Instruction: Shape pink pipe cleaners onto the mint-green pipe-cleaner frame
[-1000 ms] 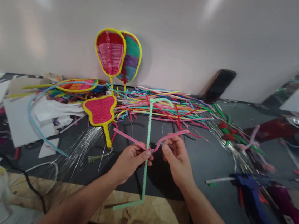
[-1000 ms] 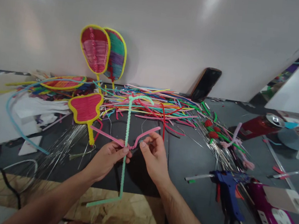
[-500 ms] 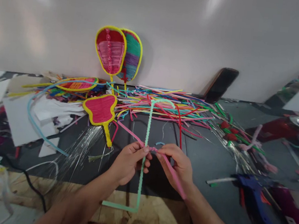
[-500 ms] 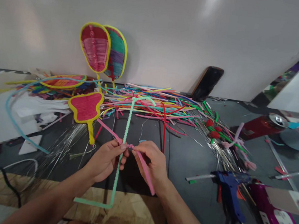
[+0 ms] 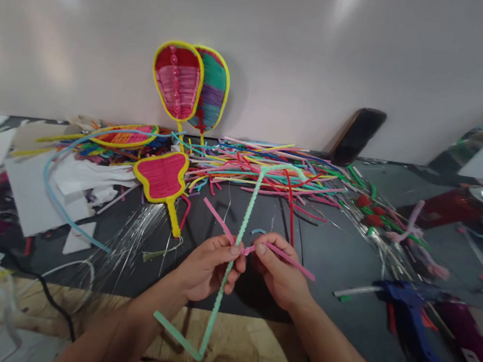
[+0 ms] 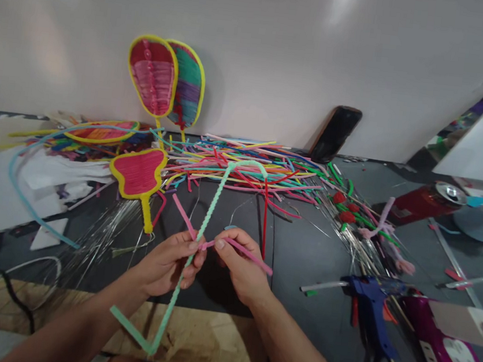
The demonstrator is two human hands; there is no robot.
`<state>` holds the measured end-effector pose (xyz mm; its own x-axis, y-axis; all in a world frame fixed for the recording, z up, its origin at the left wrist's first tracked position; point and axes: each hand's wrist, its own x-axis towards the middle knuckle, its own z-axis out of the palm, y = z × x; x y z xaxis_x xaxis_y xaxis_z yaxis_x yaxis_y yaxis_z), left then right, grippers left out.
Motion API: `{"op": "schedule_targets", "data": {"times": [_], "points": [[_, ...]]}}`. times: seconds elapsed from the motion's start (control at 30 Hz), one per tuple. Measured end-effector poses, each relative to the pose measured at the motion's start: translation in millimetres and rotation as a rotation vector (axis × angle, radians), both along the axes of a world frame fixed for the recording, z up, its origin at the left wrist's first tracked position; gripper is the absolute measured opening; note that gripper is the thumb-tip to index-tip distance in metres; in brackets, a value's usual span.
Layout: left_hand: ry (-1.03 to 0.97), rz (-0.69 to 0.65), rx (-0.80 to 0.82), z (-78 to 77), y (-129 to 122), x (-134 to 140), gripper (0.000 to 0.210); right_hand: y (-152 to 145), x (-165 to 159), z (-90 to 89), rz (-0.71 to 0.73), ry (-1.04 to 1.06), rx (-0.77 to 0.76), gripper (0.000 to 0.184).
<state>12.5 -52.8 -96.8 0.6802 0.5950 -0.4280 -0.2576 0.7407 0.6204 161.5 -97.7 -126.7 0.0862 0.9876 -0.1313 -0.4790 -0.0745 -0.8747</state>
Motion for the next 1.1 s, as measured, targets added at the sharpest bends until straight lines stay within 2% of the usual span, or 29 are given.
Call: {"op": "schedule_targets", "data": {"times": [0.27, 0.5, 0.6, 0.77, 0.93, 1.1], "points": [[0.012, -0.030, 0.019, -2.3, -0.2, -0.1, 0.016, 1.6, 2.0, -1.2, 0.023, -0.031, -0.057, 0.017], [0.017, 0.043, 0.003, -1.0, -1.6, 1.6, 0.015, 2.7, 0.0, 0.7, 0.001, 0.023, -0.089, 0.019], [0.028, 0.056, 0.005, -1.0, -1.9, 2.9, 0.017, 2.1, -0.3, 0.2, -0.026, 0.048, -0.067, 0.019], [0.019, 0.044, -0.004, -2.8, -2.6, 4.1, 0.018, 0.9, -0.1, -1.9, 0.012, -0.013, -0.007, 0.015], [0.025, 0.059, -0.021, -4.0, -3.3, 4.2, 0.023, 1.1, -2.7, 3.5, 0.017, -0.004, 0.059, 0.011], [0.030, 0.055, -0.006, -4.0, -4.4, 4.8, 0.024, 0.7, -3.6, 3.6, 0.010, 0.053, 0.051, 0.010]]}}
